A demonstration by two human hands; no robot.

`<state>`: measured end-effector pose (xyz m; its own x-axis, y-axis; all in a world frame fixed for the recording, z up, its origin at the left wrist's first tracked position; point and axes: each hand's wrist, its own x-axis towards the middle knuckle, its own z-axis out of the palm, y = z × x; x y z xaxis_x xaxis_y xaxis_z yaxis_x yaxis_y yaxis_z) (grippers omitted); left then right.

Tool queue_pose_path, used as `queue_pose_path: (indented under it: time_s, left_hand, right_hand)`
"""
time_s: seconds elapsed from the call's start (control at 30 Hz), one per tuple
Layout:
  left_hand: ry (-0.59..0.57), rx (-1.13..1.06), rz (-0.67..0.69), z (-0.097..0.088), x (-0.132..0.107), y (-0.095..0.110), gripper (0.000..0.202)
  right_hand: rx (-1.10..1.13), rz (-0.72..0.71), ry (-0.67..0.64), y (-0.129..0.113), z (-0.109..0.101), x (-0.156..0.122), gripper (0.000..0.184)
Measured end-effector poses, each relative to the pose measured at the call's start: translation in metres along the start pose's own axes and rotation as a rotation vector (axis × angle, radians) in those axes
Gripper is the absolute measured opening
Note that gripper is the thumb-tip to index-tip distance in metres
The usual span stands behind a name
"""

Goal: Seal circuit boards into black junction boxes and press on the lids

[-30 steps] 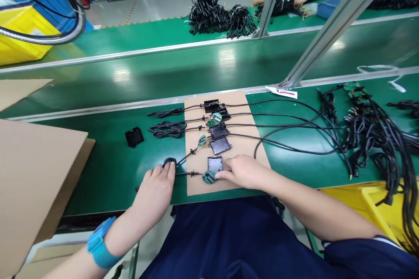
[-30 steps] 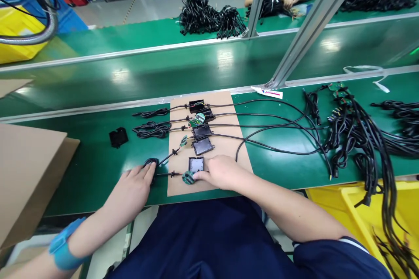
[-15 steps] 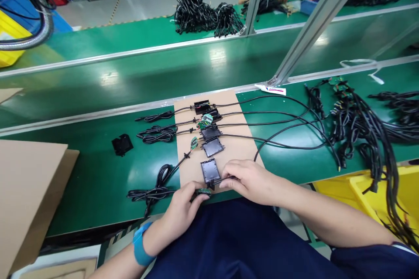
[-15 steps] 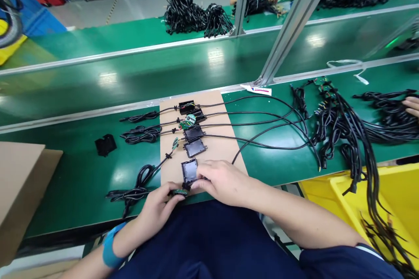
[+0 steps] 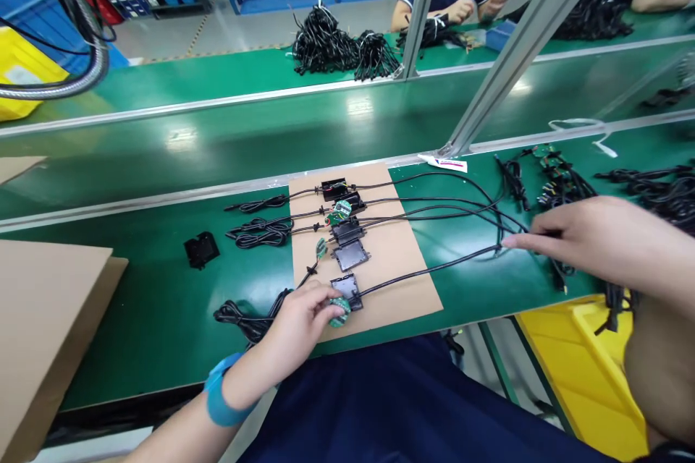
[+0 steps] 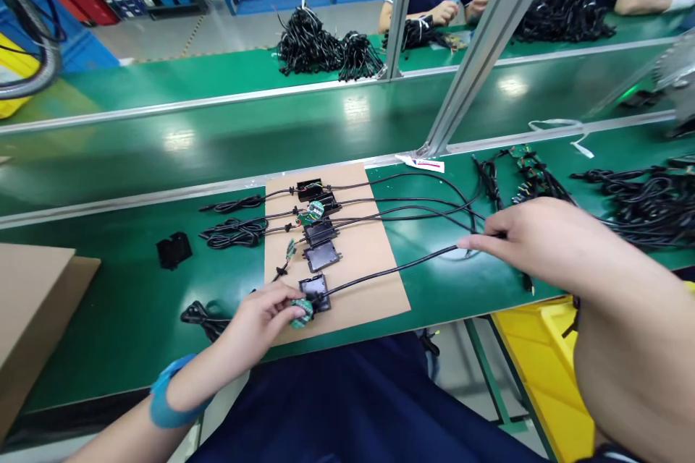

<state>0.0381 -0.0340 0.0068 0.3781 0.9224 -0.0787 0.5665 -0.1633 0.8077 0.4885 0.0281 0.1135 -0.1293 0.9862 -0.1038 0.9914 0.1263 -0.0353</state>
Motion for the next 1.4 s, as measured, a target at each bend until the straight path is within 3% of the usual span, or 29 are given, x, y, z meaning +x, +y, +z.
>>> queue_pose_path:
  time_s: [0.07, 0.1, 0.2, 0.33, 0.43, 0.53, 0.67, 0.73, 0.83, 0.93, 1.07, 1.17, 1.3, 1.4]
  left_hand:
    - [0.057, 0.136, 0.089, 0.013, 0.003, -0.003, 0.015]
    - [0.085, 0.197, 0.110, 0.016, 0.004, -0.004, 0.018]
    - [0.164, 0.302, 0.121, 0.012, 0.003, -0.007, 0.027]
    - [0.324, 0.308, 0.005, -0.012, 0.026, -0.011, 0.031]
    - [0.228, 0.200, -0.148, -0.023, 0.055, -0.020, 0.035]
    - [0.155, -0.017, -0.241, -0.022, 0.074, -0.029, 0.034]
    - [0.091, -0.415, -0.291, -0.023, 0.075, -0.029, 0.037]
    - [0.001, -0.473, -0.305, -0.029, 0.075, -0.023, 0.038]
    - [-0.083, -0.252, -0.256, -0.034, 0.082, -0.012, 0.029]
    - [-0.056, 0.022, -0.157, -0.026, 0.095, -0.007, 0.020]
    - [0.010, 0.167, -0.063, -0.013, 0.101, -0.010, 0.027]
    - [0.088, 0.267, -0.039, -0.029, 0.080, -0.014, 0.022]
    - [0.262, 0.458, -0.082, -0.072, 0.024, -0.021, 0.027]
    - [0.130, 0.617, -0.050, -0.089, -0.012, -0.035, 0.036]
  right_hand:
    - [-0.080, 0.043, -0.198, 0.001, 0.026, 0.012, 0.054]
    - [-0.116, 0.018, -0.237, -0.003, 0.041, 0.018, 0.048]
    - [-0.124, -0.134, -0.038, -0.033, 0.080, 0.035, 0.026]
    - [0.170, -0.370, 0.156, -0.101, 0.107, 0.062, 0.030]
    - [0.257, -0.405, 0.121, -0.144, 0.116, 0.083, 0.029]
    - [0.302, -0.416, 0.072, -0.162, 0.129, 0.093, 0.020]
    - [0.491, -0.419, 0.105, -0.152, 0.141, 0.090, 0.021]
    - [0.521, -0.422, 0.115, -0.141, 0.135, 0.084, 0.021]
    - [0.393, -0.454, 0.076, -0.126, 0.113, 0.075, 0.025]
    - [0.217, -0.472, -0.004, -0.114, 0.091, 0.072, 0.026]
    - [0.113, -0.439, -0.056, -0.102, 0.092, 0.077, 0.021]
    - [0.162, -0.455, -0.043, -0.096, 0.111, 0.082, 0.025]
    - [0.233, -0.511, 0.017, -0.092, 0.131, 0.085, 0.029]
    - [0.227, -0.515, 0.036, -0.094, 0.135, 0.086, 0.027]
